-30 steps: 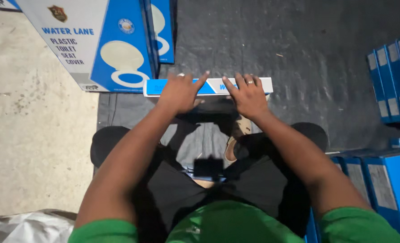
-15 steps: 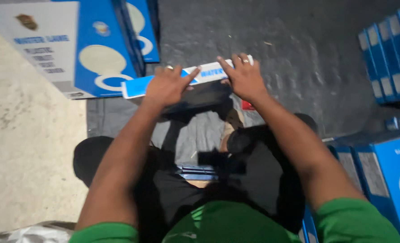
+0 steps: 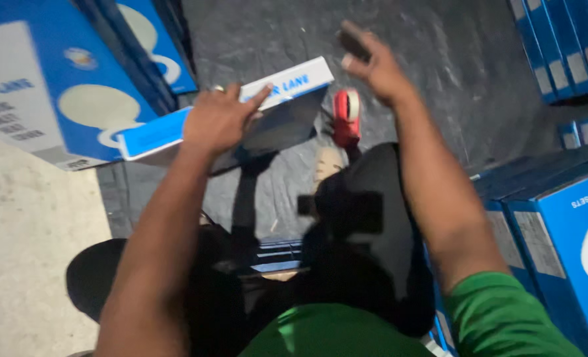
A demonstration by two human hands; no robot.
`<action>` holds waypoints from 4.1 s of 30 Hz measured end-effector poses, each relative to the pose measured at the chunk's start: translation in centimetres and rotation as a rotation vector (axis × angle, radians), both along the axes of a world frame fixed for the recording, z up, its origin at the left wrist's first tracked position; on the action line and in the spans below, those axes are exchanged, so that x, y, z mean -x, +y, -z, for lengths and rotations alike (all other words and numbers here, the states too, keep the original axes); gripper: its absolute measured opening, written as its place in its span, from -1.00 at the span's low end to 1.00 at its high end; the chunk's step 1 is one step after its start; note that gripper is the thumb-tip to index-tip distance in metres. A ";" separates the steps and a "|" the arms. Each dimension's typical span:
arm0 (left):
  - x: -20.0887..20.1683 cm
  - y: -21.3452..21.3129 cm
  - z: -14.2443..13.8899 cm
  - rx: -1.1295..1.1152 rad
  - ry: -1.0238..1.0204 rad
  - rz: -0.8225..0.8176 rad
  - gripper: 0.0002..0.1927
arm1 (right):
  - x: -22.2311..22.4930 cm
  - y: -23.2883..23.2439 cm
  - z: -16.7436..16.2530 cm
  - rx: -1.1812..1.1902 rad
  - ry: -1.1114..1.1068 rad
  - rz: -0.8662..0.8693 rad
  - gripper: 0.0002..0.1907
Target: The person sits on the floor and repeatedly folds and tapes blue and white 'Water Lane' boxes using a red handheld tape dispenser. After sealing each box, they place it on a growing stack to the right.
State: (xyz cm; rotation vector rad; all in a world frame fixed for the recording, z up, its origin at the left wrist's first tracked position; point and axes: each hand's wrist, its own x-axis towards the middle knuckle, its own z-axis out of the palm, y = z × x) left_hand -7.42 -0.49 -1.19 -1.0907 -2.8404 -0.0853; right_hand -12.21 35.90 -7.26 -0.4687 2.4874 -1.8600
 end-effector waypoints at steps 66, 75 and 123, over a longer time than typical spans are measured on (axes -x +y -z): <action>1.5 1.9 1.5 0.266 -0.087 -0.113 -0.31 | -11.4 5.2 33.2 0.387 -0.777 0.603 -0.70; 1.7 1.4 1.4 0.001 -0.180 -0.014 -0.42 | -11.9 3.4 31.0 -0.114 -0.703 0.427 -0.75; -1.7 3.4 0.9 -0.206 -0.128 -0.006 -0.49 | -9.3 -10.5 5.0 -0.402 0.254 0.776 -0.23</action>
